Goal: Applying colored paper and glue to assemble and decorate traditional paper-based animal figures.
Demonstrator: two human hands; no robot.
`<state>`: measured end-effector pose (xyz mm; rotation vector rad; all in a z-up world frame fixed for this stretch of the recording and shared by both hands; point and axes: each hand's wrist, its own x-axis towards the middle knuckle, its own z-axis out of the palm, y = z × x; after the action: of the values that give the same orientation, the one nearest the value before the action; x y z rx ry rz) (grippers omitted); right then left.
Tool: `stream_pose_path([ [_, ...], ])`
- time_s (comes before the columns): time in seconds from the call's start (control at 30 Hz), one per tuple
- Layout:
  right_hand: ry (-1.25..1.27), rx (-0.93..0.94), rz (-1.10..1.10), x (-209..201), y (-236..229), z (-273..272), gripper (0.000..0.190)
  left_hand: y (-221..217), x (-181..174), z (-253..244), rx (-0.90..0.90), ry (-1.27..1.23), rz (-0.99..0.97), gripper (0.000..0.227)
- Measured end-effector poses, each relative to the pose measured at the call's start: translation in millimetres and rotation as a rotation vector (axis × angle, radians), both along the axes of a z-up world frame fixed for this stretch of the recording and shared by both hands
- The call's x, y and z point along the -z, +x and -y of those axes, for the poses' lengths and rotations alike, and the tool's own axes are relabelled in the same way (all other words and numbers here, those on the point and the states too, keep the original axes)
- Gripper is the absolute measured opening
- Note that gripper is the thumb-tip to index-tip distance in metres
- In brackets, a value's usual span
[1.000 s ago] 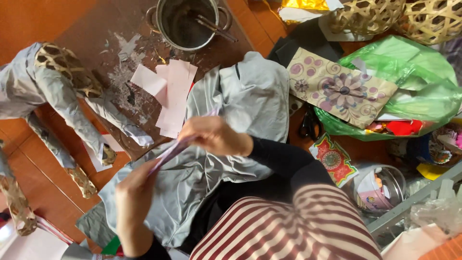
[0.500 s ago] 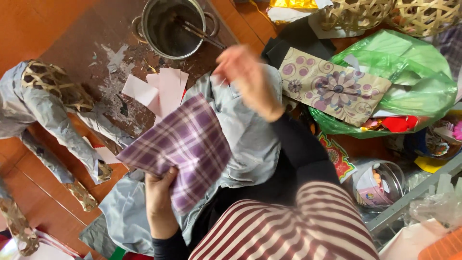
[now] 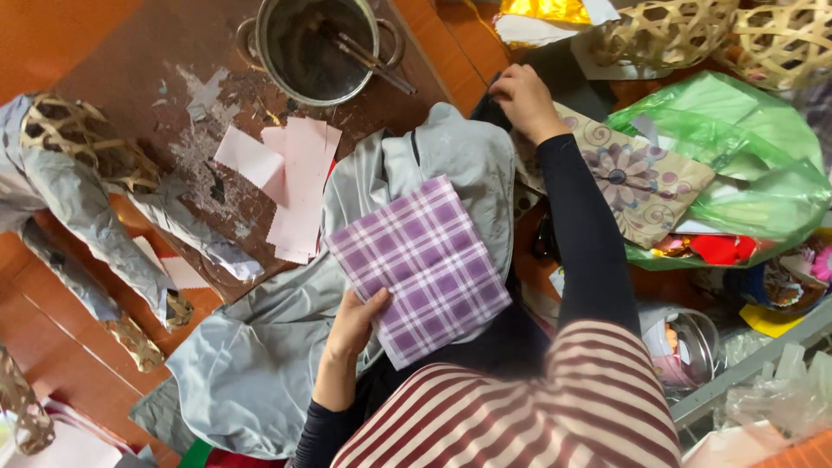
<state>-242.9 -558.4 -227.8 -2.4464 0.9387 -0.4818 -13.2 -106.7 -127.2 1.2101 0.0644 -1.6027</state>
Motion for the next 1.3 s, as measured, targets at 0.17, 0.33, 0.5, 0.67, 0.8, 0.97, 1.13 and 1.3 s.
stream_pose_path([
  [0.17, -0.045, -0.089, -0.089, -7.9, 25.0, 2.0, 0.006, 8.3, -14.6, 4.5, 0.029, -0.061, 0.024, 0.062],
  [0.33, -0.095, -0.091, -0.04, -19.2, 35.8, 16.0, 0.005, 11.9, -15.0, -0.1, 0.044, -0.097, 0.059, 0.074],
  [0.5, 0.071, 0.168, 0.257, -44.6, 52.3, 15.5, 0.011, 11.1, -26.1, 4.1, 0.078, -0.12, 0.082, 0.079],
  [0.67, -0.016, 0.151, 0.148, 10.9, 17.8, 16.7, 0.009, 8.4, -13.5, -9.6, 0.102, -0.095, 0.114, 0.076],
  [0.8, -0.075, 0.183, -0.164, 32.9, -3.6, 4.9, 0.007, 9.1, -40.9, 2.0, 0.13, -0.118, 0.095, 0.066],
  [0.97, 0.015, 0.253, -0.125, 1.7, 28.9, -0.6, 0.011, 2.9, -23.2, -4.9, 0.253, -0.116, 0.117, 0.047],
  [1.13, -0.124, 0.217, -0.096, 8.5, 59.6, -1.2, 0.031, -0.1, -16.2, -3.3, 0.324, -0.127, 0.169, 0.035],
  [1.3, -0.235, 0.368, -0.21, 56.6, 48.1, 14.5, 0.009, 6.6, -17.7, -9.6, 0.28, -0.163, 0.192, 0.043],
])
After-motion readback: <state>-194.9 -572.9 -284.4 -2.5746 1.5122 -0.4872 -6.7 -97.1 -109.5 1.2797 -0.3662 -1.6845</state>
